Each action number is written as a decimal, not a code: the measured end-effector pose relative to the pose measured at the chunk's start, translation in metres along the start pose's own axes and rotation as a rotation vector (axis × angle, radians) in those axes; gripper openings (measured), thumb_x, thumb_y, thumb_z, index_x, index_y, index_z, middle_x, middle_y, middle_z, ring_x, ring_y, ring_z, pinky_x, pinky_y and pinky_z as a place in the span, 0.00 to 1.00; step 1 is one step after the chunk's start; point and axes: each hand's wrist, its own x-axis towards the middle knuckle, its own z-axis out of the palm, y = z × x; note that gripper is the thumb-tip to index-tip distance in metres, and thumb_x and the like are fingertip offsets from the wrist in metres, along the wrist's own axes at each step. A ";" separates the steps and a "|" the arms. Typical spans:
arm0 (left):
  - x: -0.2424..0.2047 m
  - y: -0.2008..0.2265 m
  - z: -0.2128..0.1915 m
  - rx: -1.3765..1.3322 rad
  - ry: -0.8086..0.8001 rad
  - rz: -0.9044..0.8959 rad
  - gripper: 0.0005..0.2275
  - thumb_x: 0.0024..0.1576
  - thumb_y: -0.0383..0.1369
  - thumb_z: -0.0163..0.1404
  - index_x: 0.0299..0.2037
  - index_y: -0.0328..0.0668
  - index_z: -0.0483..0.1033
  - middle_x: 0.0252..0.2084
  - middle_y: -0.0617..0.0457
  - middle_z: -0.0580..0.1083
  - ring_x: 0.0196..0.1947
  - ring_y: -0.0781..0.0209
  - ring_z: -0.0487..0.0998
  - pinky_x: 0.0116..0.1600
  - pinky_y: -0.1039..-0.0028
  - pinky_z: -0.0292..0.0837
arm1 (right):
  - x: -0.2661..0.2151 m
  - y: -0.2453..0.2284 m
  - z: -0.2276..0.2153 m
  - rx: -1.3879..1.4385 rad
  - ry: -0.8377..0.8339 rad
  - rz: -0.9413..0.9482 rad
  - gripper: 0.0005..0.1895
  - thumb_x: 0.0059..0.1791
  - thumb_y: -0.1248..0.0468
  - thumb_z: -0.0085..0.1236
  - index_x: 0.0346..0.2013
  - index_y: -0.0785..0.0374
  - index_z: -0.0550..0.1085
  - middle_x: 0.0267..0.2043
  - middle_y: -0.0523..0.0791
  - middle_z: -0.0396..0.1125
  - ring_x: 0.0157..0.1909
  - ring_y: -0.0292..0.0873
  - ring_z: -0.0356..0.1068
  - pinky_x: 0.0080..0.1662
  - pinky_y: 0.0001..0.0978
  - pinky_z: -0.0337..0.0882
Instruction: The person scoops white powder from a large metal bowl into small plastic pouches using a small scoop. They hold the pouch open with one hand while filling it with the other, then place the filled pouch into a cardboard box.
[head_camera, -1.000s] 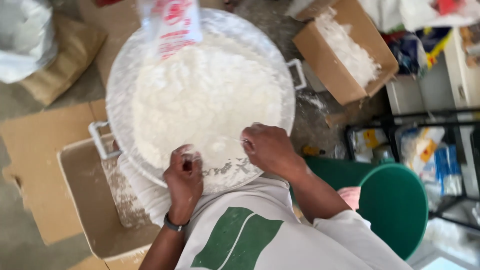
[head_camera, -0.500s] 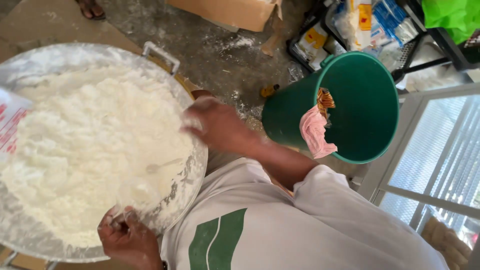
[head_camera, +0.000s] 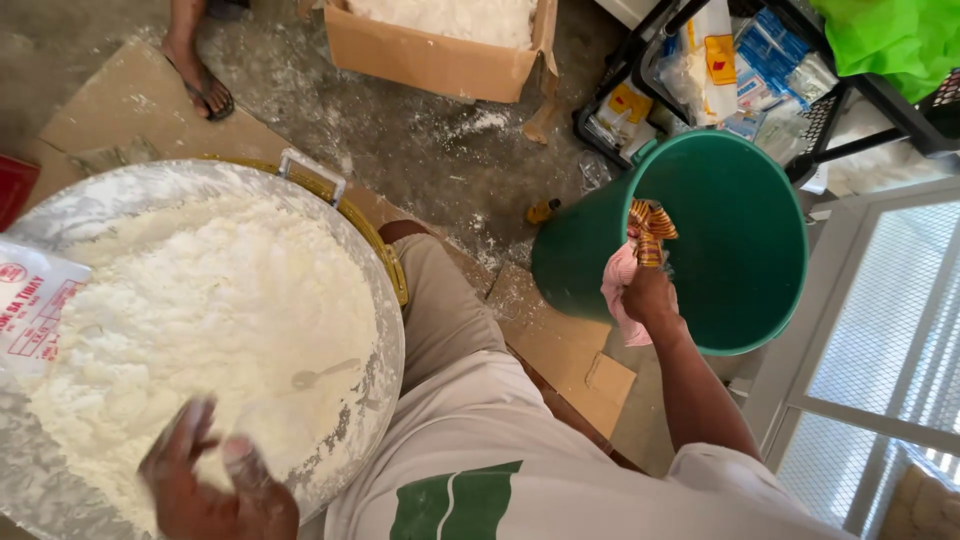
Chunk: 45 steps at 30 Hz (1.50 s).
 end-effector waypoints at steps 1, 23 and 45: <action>0.020 0.024 0.006 -0.168 -0.089 -0.075 0.18 0.72 0.35 0.42 0.63 0.24 0.69 0.54 0.35 0.74 0.52 0.47 0.73 0.52 0.63 0.73 | -0.002 0.000 -0.007 0.000 -0.001 0.020 0.13 0.53 0.66 0.50 0.51 0.66 0.72 0.47 0.57 0.74 0.50 0.61 0.75 0.46 0.49 0.75; 0.007 0.158 0.294 -0.782 -1.126 0.052 0.24 0.65 0.27 0.40 0.73 0.34 0.56 0.77 0.33 0.49 0.78 0.41 0.44 0.79 0.54 0.33 | -0.145 -0.132 -0.132 1.598 0.061 -0.021 0.33 0.57 0.48 0.41 0.64 0.74 0.68 0.69 0.62 0.61 0.75 0.54 0.55 0.75 0.45 0.50; 0.049 0.201 0.300 -1.954 -0.744 -1.164 0.26 0.66 0.52 0.49 0.51 0.29 0.75 0.46 0.33 0.79 0.44 0.45 0.83 0.49 0.60 0.81 | -0.004 -0.133 -0.017 2.731 -1.607 -1.122 0.27 0.60 0.47 0.40 0.72 0.49 0.64 0.67 0.43 0.68 0.55 0.42 0.71 0.56 0.37 0.72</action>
